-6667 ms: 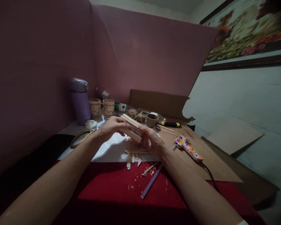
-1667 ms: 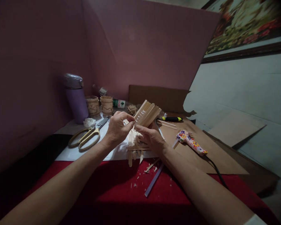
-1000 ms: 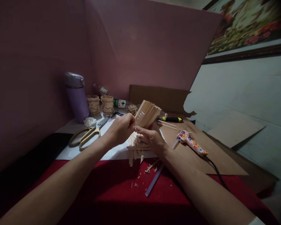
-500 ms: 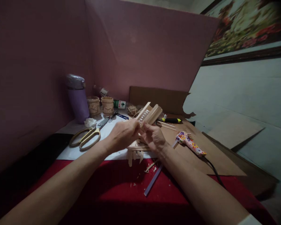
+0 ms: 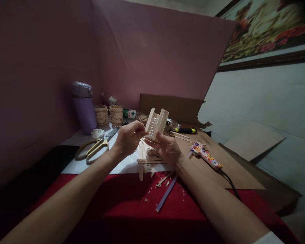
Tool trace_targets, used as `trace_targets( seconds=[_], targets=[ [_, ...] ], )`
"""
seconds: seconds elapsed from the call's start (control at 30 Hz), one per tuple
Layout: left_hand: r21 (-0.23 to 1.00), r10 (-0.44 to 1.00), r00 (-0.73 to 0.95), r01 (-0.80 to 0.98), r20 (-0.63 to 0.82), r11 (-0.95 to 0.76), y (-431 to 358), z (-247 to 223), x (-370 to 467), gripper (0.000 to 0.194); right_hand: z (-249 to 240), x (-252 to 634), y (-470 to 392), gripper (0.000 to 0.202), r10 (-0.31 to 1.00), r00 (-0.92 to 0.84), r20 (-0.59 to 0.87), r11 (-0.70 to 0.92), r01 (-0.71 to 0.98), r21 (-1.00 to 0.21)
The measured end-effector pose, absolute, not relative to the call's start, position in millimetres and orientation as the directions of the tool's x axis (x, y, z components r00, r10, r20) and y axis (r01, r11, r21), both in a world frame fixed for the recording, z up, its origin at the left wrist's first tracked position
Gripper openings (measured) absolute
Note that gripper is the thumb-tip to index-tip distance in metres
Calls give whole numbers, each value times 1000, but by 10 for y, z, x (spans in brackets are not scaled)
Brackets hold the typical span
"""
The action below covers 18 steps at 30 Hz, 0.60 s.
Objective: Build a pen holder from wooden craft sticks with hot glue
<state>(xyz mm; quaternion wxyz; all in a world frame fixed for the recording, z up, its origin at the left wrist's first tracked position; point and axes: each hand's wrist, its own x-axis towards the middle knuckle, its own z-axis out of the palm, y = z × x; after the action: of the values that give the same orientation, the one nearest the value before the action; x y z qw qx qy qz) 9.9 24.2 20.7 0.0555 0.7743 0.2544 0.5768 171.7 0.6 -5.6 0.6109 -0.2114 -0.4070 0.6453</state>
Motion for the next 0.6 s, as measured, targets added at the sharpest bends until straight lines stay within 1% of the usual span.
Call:
trace_targets(
  seconds=[0.2,0.33,0.43,0.6],
  targets=[
    [410,550,248,445,798,-796,227,173,121,5,-34,1678,-4,39,937,-129,325,201,-562,-803],
    [422,587,245,493,771,-761,211,161,136,6,-49,1637,5,40,911,-98,401,294,-527,-797],
    [452,609,229,487,760,-747,199,156,148,7,-89,1615,10,37,902,-47,429,359,-472,-806],
    [509,624,210,416,753,-754,189,140,168,6,-126,1604,-14,36,897,15,442,414,-378,-828]
  ],
)
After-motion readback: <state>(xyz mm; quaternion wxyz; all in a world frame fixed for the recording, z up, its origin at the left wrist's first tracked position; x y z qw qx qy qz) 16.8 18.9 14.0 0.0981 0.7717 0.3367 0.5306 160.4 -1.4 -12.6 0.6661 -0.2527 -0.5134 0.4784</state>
